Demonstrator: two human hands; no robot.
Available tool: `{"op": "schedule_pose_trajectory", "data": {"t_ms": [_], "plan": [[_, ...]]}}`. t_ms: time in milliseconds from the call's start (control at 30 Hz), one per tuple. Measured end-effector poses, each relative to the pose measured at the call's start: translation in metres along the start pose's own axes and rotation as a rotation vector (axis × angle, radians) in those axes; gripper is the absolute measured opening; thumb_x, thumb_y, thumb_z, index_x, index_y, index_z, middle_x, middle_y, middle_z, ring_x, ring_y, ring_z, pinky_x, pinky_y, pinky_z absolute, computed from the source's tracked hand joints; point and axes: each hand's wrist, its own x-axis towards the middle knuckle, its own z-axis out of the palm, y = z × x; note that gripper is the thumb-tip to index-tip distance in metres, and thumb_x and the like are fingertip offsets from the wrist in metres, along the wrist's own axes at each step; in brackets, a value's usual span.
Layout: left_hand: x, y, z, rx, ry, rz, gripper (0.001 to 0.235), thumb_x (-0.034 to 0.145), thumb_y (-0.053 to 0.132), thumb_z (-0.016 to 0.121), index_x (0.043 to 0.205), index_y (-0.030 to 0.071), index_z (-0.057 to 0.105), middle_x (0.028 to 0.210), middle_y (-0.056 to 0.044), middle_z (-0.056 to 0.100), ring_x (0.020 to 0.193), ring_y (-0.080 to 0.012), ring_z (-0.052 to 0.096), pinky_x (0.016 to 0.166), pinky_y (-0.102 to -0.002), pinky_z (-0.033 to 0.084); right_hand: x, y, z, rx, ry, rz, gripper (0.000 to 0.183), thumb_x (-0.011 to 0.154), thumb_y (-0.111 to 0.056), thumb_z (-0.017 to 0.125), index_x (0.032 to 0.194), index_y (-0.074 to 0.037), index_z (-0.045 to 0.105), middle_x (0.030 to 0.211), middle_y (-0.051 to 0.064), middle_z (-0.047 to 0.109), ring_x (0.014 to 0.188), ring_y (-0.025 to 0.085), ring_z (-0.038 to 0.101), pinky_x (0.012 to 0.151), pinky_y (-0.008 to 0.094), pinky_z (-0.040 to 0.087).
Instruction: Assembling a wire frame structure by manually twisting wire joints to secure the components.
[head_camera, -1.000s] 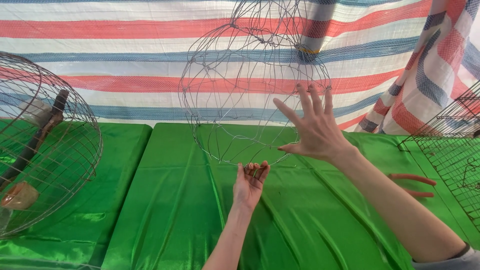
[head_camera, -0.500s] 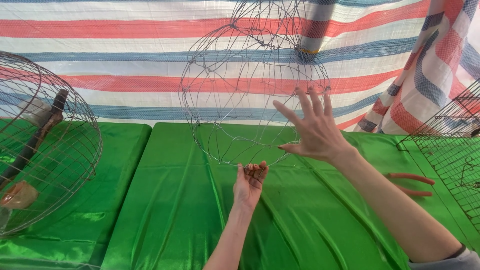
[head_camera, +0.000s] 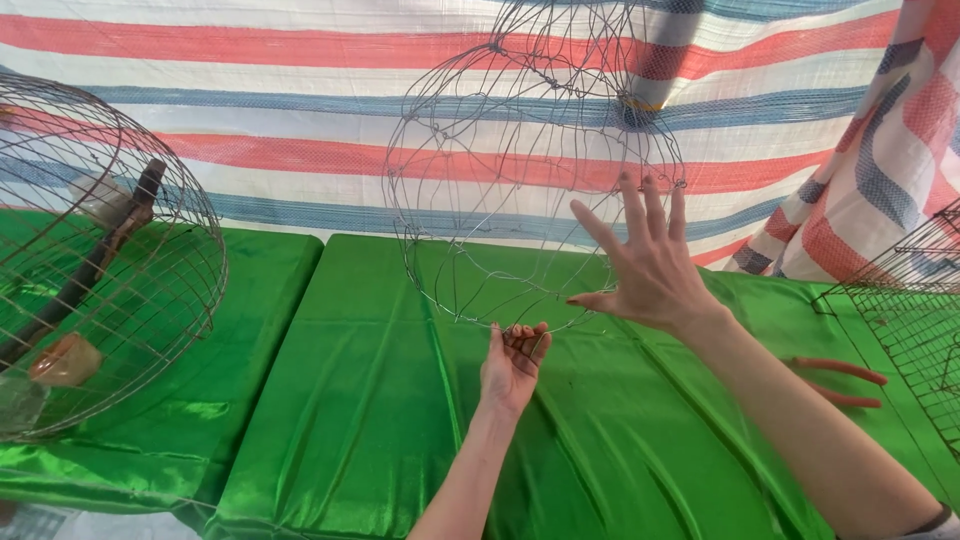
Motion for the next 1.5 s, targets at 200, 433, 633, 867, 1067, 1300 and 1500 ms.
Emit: {"op": "schedule_pose_trajectory", "data": {"t_ms": [200, 433, 633, 867, 1067, 1300, 1500], "plan": [[-0.003, 0.000, 0.003, 0.029, 0.042, -0.007, 0.054, 0.108, 0.045, 0.040, 0.081, 0.006, 0.068, 0.089, -0.013, 0.075, 0.107, -0.0342, 0.073, 0.098, -0.048, 0.061, -0.005, 0.006, 0.008, -0.051, 0.019, -0.020, 0.129, 0.055, -0.077, 0.077, 0.164, -0.040, 0.019, 0.160, 0.032, 0.026, 0.146, 0.055, 0.025, 0.116, 0.073, 0.012], [-0.001, 0.002, 0.001, 0.073, 0.040, -0.008, 0.054, 0.108, 0.046, 0.039, 0.081, 0.009, 0.067, 0.090, -0.011, 0.075, 0.108, -0.0326, 0.073, 0.095, -0.045, 0.063, -0.008, 0.013, 0.016, -0.057, 0.073, -0.040, 0.126, 0.056, -0.078, 0.075, 0.164, -0.039, 0.022, 0.159, 0.030, 0.031, 0.147, 0.053, 0.025, 0.117, 0.072, 0.014], [-0.001, 0.008, 0.008, 0.040, 0.070, -0.030, 0.051, 0.108, 0.044, 0.043, 0.081, 0.008, 0.068, 0.089, -0.010, 0.075, 0.107, -0.0326, 0.073, 0.092, -0.044, 0.064, -0.025, 0.029, 0.019, 0.089, 0.133, -0.015, 0.126, 0.063, -0.088, 0.064, 0.164, -0.032, 0.015, 0.170, 0.019, 0.004, 0.155, 0.041, 0.000, 0.122, 0.064, 0.003], [0.003, 0.009, 0.006, 0.059, 0.038, -0.024, 0.049, 0.108, 0.046, 0.043, 0.084, 0.010, 0.068, 0.092, -0.007, 0.076, 0.104, -0.0264, 0.074, 0.088, -0.041, 0.064, -0.108, 0.039, 0.086, 0.760, 0.356, 0.712, 0.041, 0.097, -0.002, 0.061, 0.137, -0.008, 0.053, 0.117, 0.016, 0.061, 0.108, 0.032, 0.063, 0.090, 0.048, 0.058], [0.008, 0.012, 0.022, 0.080, 0.019, -0.011, 0.047, 0.108, 0.045, 0.042, 0.086, 0.013, 0.069, 0.093, -0.004, 0.076, 0.101, -0.0232, 0.074, 0.084, -0.039, 0.062, -0.130, 0.012, 0.163, 1.633, 0.108, 1.245, 0.043, 0.097, -0.011, 0.062, 0.140, -0.013, 0.056, 0.122, 0.017, 0.067, 0.101, 0.028, 0.069, 0.084, 0.049, 0.063], [0.007, 0.025, 0.042, 0.028, 0.019, 0.009, 0.045, 0.109, 0.043, 0.044, 0.087, 0.013, 0.070, 0.091, -0.004, 0.075, 0.100, -0.0239, 0.074, 0.081, -0.036, 0.059, -0.090, -0.006, 0.165, 2.333, 0.137, 1.317, 0.058, 0.102, -0.029, 0.059, 0.154, -0.016, 0.038, 0.147, 0.019, 0.052, 0.131, 0.036, 0.057, 0.109, 0.055, 0.049], [0.003, 0.031, 0.042, 0.052, 0.007, 0.015, 0.043, 0.109, 0.041, 0.045, 0.087, 0.012, 0.069, 0.091, -0.003, 0.074, 0.100, -0.0239, 0.073, 0.080, -0.034, 0.057, -0.086, -0.012, 0.199, 2.555, 0.271, 1.241, 0.029, 0.102, -0.025, 0.060, 0.130, -0.021, 0.067, 0.133, 0.014, 0.067, 0.118, 0.037, 0.066, 0.102, 0.054, 0.055]]}}
